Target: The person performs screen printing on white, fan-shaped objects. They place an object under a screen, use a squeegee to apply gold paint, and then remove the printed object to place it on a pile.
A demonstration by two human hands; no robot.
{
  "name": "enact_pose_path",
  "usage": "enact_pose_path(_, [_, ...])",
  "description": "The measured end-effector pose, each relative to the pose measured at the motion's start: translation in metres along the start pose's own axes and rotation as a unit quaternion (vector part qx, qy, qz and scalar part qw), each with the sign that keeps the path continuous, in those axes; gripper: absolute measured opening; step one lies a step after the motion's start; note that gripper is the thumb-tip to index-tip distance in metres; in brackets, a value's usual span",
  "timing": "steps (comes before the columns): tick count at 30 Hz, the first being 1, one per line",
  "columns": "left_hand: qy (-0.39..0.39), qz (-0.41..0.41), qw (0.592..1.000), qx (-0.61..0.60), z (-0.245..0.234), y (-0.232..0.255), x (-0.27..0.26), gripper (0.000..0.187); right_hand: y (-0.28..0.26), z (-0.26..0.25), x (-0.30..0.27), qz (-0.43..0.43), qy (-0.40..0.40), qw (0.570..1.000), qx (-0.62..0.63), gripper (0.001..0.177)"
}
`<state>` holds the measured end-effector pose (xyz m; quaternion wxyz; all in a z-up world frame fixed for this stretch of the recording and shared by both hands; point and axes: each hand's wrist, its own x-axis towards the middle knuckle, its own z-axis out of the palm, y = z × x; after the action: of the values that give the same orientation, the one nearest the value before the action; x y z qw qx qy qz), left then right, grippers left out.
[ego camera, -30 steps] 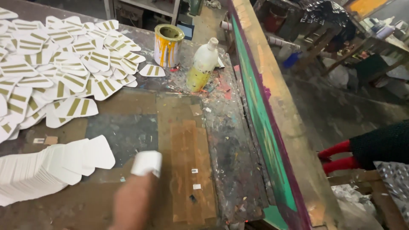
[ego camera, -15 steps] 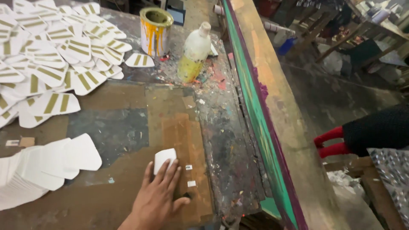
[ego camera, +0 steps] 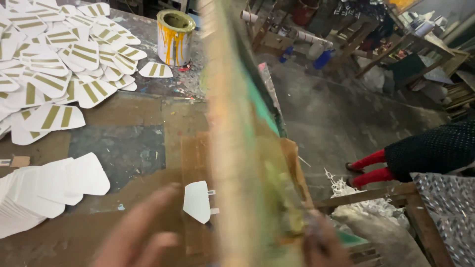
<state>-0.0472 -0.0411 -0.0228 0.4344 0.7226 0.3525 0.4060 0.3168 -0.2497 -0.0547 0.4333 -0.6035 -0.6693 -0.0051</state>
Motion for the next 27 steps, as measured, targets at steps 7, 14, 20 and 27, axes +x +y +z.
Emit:
enact_pose_path(7, [0.201, -0.216, 0.931, -0.217, -0.050, -0.080, -0.047, 0.055, 0.023, 0.076, 0.041, 0.225, -0.055, 0.971, -0.063, 0.042])
enact_pose_path(14, [0.165, -0.269, 0.930, 0.188, -0.033, -0.187, -0.068, 0.083, 0.022, 0.114, 0.021, 0.038, -0.243, 0.965, 0.093, 0.057])
enact_pose_path(20, [0.093, -0.329, 0.903, 0.259, -0.040, -0.181, -0.065, 0.089, -0.018, 0.155, 0.117, -0.046, -0.243, 0.964, 0.095, 0.048])
enact_pose_path(27, [0.158, -0.243, 0.903, 0.317, -0.032, -0.144, -0.063, 0.077, -0.024, 0.185, 0.073, -0.004, -0.173, 0.982, 0.071, 0.050])
